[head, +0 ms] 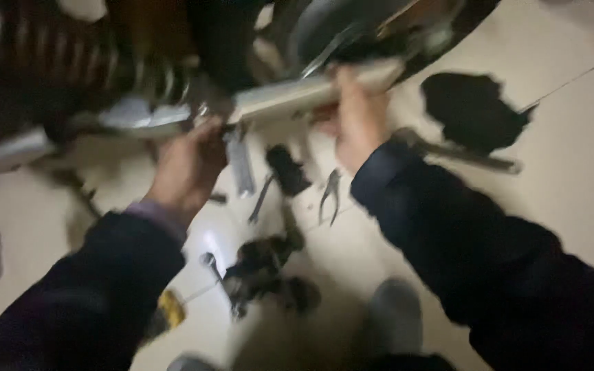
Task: The person works on the rear section of a motorcycle, using a wrench and pliers to adjust and tighten bolts on the rear fender and footpeg assembly. The person repeatedly aligns the fender and secures fasteners while seated on the floor.
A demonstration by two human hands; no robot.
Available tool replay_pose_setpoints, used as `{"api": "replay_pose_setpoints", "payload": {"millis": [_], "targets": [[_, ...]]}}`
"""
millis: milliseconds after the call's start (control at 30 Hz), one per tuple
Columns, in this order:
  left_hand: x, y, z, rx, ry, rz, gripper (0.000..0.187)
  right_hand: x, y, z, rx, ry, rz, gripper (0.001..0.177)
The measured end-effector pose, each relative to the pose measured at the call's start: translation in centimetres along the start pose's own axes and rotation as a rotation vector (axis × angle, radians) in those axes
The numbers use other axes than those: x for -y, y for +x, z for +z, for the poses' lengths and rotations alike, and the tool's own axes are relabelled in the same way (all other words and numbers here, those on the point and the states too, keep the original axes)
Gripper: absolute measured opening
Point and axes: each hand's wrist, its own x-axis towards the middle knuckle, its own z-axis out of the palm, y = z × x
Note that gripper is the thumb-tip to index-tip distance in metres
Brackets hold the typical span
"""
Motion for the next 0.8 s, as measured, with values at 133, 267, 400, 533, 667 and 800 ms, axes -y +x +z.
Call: {"api": "replay_pose_setpoints", "payload": {"millis": [133,267,400,533,667,800], "targets": [[-3.9,-5.4,6.1,-0.211,0.378,-0.297,0.065,3.1,-4.1,-0.8,0.000,-0.087,0.070,0.098],[-3.5,-5.3,6.4,-0.312,0.132,-0.141,0.035,3.7,-2.8,-2.0,0.100,0.004,0.051,0.113],[-4.9,-7.2,8.4,-0.490,0.591,-0.284,0.039,3.6,-0.9,-2.6,0.110,0.047,0.042,0.083],[-2.6,-7.4,7.8,-0.213,1.512,-0.373,0.068,4.5,-1.7,-2.7,0.085,0.042,0.082,0.079],[1.9,-4.2,2.5,-0.344,2.070,0.583,0.090,2.3,2.4,-2.3,0.182,0.138,0.083,0.051],[3.2,-4.1,1.8,-0.278,1.448,0.681,0.072,2.9,-1.6,-2.8,0.275,0.081,0.017,0.035]]}}
